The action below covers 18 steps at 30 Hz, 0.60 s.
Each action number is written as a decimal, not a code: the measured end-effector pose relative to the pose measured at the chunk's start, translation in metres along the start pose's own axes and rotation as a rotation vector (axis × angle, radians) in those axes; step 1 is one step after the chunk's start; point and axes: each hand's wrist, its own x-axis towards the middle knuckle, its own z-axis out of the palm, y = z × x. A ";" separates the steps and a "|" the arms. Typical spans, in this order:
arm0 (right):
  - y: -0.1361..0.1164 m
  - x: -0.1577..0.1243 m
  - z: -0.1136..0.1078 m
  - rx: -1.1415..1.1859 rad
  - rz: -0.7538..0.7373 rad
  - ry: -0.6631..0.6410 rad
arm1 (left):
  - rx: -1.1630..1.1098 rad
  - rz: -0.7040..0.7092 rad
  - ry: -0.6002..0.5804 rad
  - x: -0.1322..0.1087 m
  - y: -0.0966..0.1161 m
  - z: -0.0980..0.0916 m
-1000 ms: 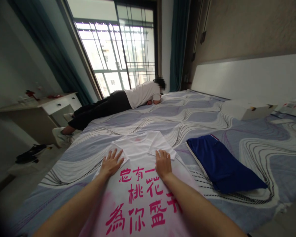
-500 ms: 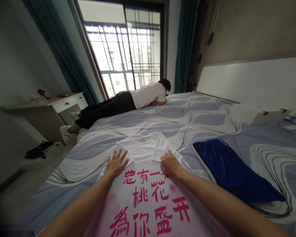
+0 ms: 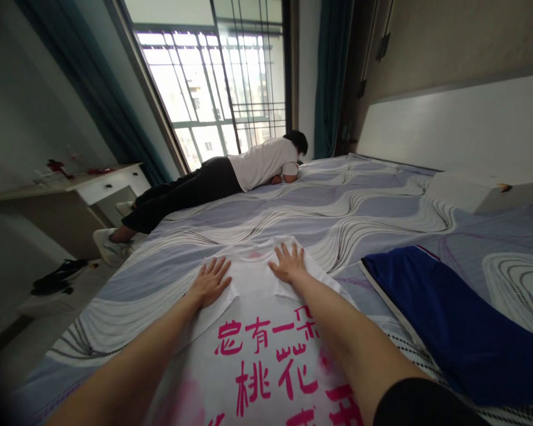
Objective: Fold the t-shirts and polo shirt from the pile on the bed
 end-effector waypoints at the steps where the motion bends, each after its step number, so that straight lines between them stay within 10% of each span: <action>1: 0.000 0.009 0.000 0.001 0.000 -0.002 | -0.009 -0.014 -0.002 0.009 -0.003 0.000; 8: 0.003 0.033 -0.004 0.035 -0.040 0.014 | -0.010 -0.059 -0.024 0.033 -0.011 0.002; 18: 0.024 -0.068 -0.002 0.040 0.000 0.091 | 0.097 -0.410 0.122 0.006 0.018 -0.001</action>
